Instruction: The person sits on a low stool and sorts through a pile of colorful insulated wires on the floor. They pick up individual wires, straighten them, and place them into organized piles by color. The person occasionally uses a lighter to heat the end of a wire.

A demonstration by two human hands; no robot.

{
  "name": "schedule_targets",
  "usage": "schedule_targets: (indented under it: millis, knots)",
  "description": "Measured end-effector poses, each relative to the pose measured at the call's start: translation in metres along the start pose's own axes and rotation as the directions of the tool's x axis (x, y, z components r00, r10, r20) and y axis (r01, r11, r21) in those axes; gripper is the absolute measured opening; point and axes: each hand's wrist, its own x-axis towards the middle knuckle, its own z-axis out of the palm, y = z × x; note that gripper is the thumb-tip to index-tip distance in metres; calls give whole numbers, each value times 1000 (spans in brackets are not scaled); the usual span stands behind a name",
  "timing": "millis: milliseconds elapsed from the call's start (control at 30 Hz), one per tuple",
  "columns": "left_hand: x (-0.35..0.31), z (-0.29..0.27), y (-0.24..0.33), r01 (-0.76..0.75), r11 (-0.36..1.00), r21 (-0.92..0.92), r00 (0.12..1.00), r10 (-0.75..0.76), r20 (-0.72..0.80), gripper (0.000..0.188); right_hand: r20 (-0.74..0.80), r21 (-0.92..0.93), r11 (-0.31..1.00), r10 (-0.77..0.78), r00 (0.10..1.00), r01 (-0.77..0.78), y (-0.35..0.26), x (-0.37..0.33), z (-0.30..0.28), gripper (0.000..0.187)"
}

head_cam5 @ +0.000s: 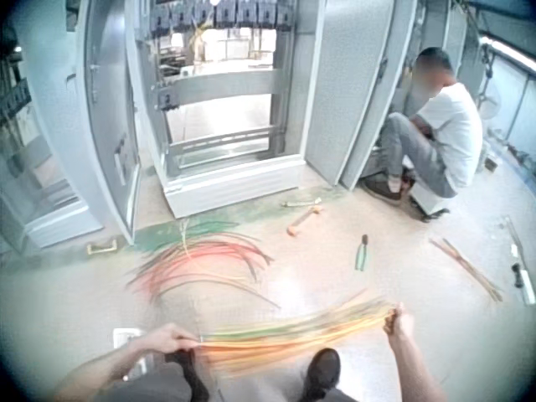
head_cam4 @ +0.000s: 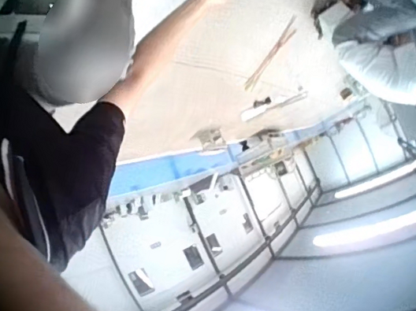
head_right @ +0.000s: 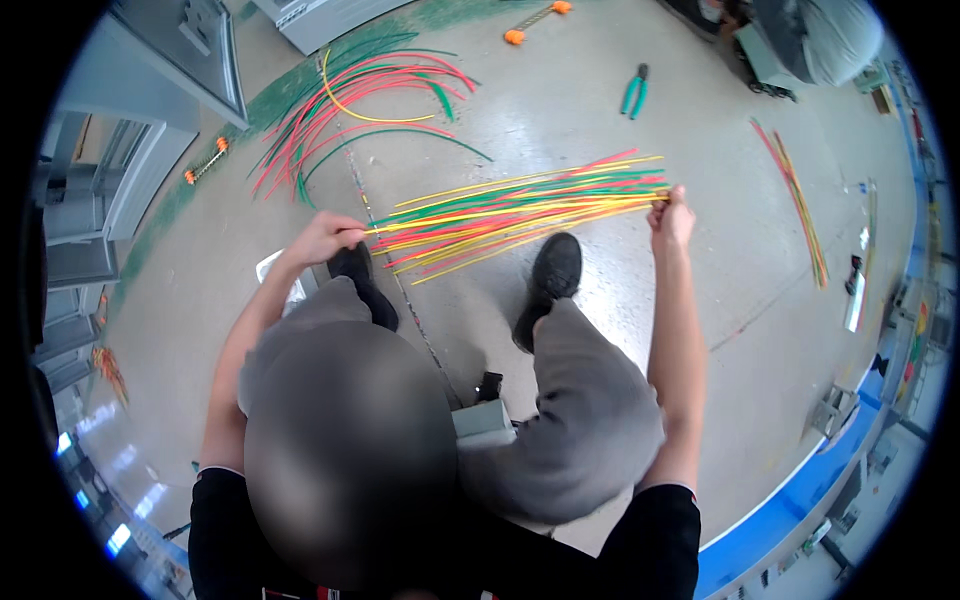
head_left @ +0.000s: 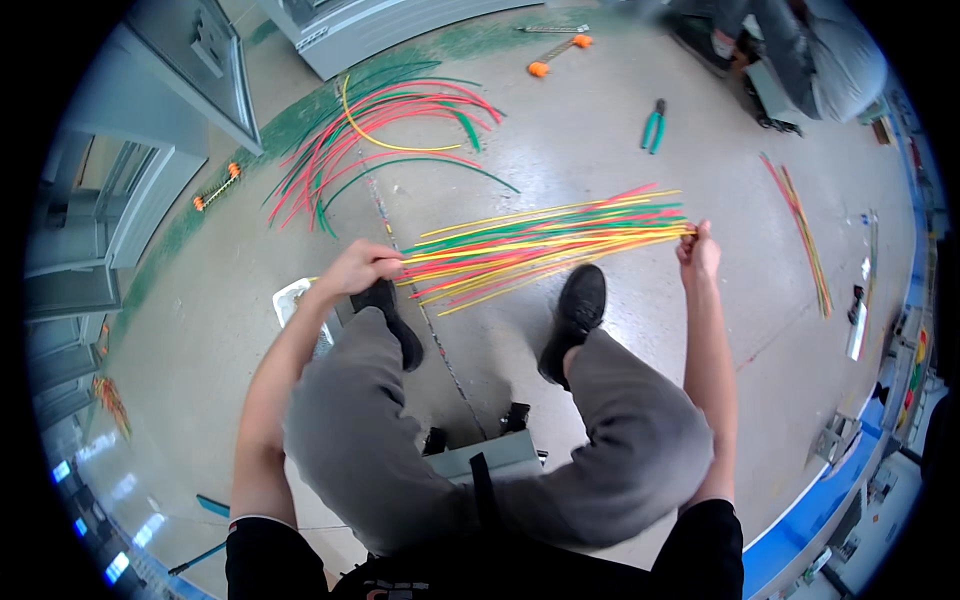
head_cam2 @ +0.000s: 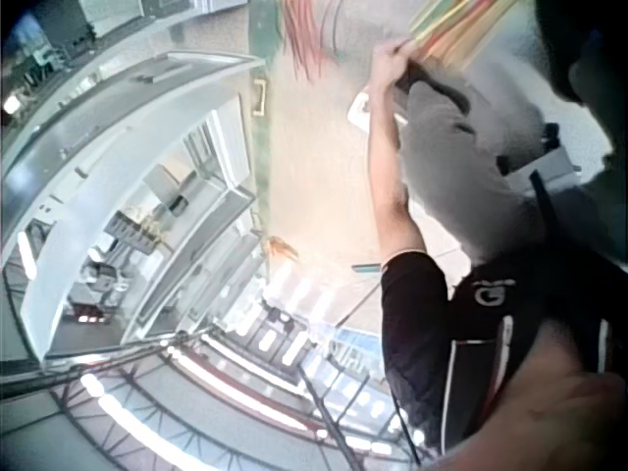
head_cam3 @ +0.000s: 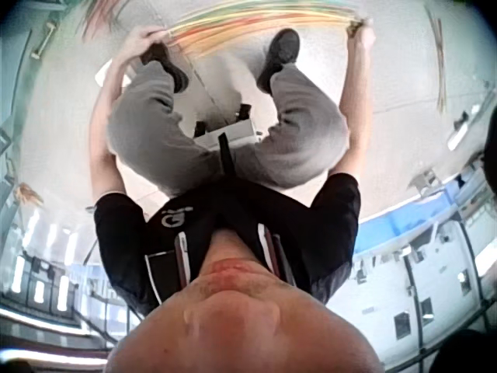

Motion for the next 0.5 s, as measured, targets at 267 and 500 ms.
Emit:
schedule_targets:
  millis: [267, 500]
  knots:
    - [103, 53, -68, -90, 994, 65, 994, 85, 72, 22, -117, -254, 951, 152, 981, -178, 60, 94, -29, 30]
    - [204, -35, -146, 447, 472, 760, 748, 269, -607, 17, -181, -537, 813, 152, 972, -227, 77, 101, -37, 31]
